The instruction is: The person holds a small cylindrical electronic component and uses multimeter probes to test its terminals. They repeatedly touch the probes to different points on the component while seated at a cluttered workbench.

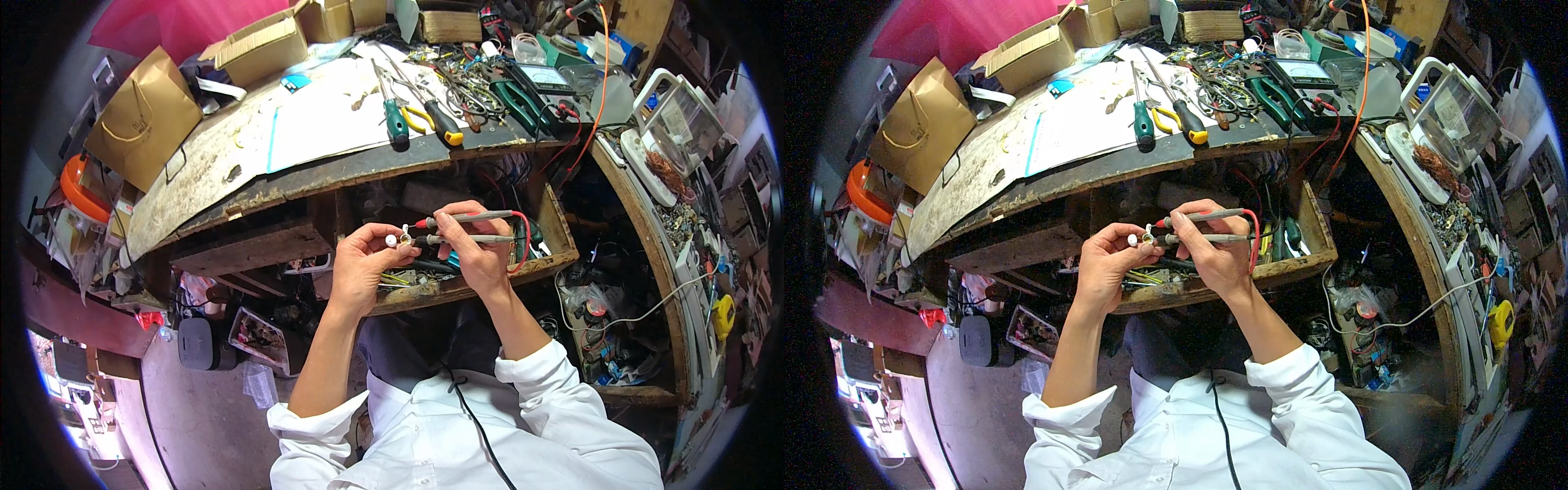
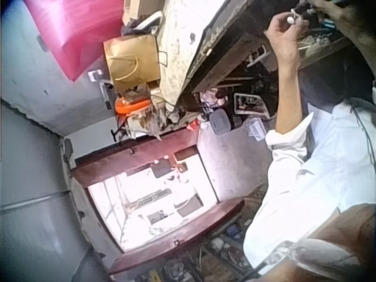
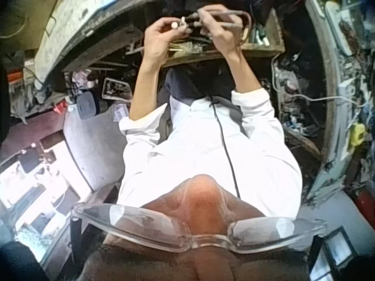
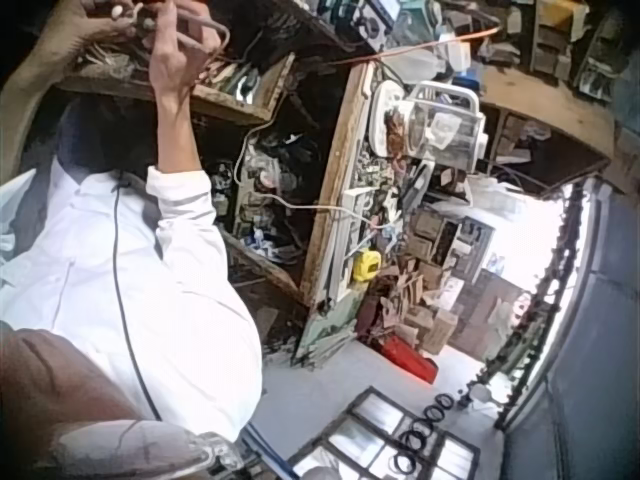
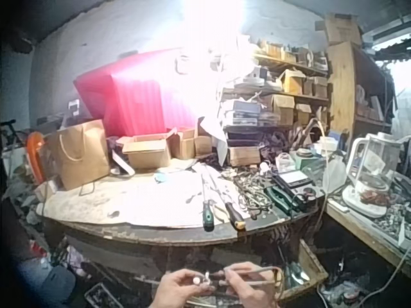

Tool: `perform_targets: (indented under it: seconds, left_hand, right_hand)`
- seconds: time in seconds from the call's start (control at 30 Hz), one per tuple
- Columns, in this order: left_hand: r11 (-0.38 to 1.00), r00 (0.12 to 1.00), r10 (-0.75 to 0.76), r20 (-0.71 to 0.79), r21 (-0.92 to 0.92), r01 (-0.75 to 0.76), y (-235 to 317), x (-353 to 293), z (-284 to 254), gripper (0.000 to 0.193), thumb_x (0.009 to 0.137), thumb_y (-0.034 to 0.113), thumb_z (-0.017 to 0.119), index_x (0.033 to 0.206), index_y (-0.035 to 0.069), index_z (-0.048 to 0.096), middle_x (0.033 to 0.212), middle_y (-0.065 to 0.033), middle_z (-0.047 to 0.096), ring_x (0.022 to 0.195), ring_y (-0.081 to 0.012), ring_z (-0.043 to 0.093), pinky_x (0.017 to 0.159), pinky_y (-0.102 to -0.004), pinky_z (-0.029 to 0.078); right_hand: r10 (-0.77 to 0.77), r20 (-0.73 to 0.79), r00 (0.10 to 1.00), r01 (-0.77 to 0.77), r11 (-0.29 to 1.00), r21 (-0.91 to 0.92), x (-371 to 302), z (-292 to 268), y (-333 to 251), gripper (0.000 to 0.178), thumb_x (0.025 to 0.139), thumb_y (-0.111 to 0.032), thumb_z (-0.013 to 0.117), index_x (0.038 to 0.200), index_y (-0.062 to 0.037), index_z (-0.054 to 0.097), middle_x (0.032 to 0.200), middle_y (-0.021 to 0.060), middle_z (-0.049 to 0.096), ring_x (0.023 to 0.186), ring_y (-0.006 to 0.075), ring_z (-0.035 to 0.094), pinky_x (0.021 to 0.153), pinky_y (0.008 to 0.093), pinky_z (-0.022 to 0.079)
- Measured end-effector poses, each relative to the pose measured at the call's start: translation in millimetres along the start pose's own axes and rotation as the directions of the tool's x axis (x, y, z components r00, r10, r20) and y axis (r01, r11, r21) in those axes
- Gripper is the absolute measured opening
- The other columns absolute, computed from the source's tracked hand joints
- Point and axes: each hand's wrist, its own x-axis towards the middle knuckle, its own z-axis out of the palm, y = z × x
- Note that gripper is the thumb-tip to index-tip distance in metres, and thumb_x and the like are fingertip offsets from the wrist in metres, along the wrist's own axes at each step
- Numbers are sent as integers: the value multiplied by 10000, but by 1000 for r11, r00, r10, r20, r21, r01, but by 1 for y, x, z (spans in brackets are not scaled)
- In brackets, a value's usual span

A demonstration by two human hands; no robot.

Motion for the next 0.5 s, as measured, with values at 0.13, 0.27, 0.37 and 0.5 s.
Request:
perform_targets:
  seconds: [0.13, 0.27, 0.37, 0.5]
  left_hand:
    - [1000, 1000, -9, -10, 8, 9, 1, -1, 1, 188, 874, -31, 711, 1047, -35, 636, 953, -123, 706, 880, -211, 733, 792, -311, 629]
    - [1000, 1000, -6, -5, -1, 6, 0, 0, 1, 188, 870, -40, 710, 1042, -32, 634, 952, -116, 703, 885, -208, 731, 793, -307, 628]
    - [1000, 1000, -4, -11, -1, 4, 0, 0, 0, 186, 869, -46, 710, 1038, -29, 635, 950, -113, 702, 881, -206, 731, 787, -303, 628]
    - [1000, 1000, -16, -26, 22, 17, 2, 0, 4, 178, 873, -44, 706, 1036, -24, 638, 955, -111, 704, 871, -200, 731, 781, -296, 628]
  right_hand:
    - [15, -13, 1000, -15, 999, 33, -1, 0, 3, 111, 950, -91, 674, 955, 18, 693, 765, 67, 715, 547, 63, 601, 466, 204, 464]
    - [20, -28, 999, -20, 1000, 9, -1, 2, -1, 105, 947, -85, 676, 962, 18, 692, 769, 69, 715, 549, 63, 604, 468, 205, 469]
    - [15, -6, 1000, -15, 1000, 14, -1, 1, 0, 108, 950, -88, 674, 959, 19, 691, 776, 73, 721, 558, 64, 609, 473, 204, 478]
    - [41, 7, 999, -41, 999, 11, -1, -1, -2, 96, 950, -77, 674, 967, 17, 679, 788, 80, 702, 592, 84, 621, 493, 216, 496]
